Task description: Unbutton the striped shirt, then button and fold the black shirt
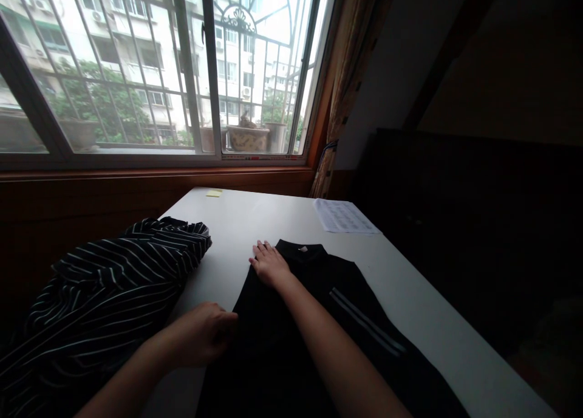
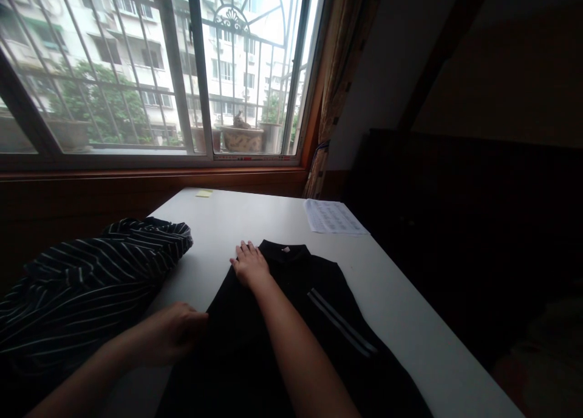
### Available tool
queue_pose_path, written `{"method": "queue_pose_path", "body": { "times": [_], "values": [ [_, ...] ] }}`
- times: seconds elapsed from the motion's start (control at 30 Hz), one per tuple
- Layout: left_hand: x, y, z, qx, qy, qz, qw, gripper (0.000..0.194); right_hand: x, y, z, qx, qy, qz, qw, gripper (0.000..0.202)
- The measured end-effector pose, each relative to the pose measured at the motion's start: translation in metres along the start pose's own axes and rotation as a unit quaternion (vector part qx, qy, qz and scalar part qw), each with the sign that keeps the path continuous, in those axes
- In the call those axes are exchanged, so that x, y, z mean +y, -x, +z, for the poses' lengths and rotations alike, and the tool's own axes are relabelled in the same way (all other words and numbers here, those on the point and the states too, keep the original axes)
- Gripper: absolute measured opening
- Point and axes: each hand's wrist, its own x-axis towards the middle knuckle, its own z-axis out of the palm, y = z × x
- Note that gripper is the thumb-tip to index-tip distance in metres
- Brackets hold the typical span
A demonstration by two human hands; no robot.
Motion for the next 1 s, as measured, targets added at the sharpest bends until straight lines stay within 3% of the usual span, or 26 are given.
{"method": "queue_pose_path", "body": {
  "times": [0.27,0.5,0.67,0.8,1.0],
  "values": [
    [-0.004,0.001,0.004,0.004,-0.011,0.007,1.0,0.015,-0.008,-0.009,-0.002,0.11,0.024,-0.023,0.993,0.049],
    [-0.004,0.001,0.002,0.006,-0.008,0.002,1.0,0.012,-0.018,0.017,-0.011,0.157,0.009,-0.056,0.986,0.044],
    [-0.001,0.0,0.001,0.007,0.003,-0.003,1.0,0.011,-0.024,0.069,-0.012,0.134,-0.004,-0.073,0.988,0.043],
    [-0.002,-0.001,0.001,0.004,0.007,-0.009,1.0,0.011,-0.028,0.101,-0.008,0.072,-0.022,-0.07,0.995,0.051],
    [-0.001,-0.002,0.002,0.004,0.018,-0.006,1.0,0.011,-0.026,0.091,-0.007,0.027,-0.036,-0.025,0.999,0.064]
  ]
}}
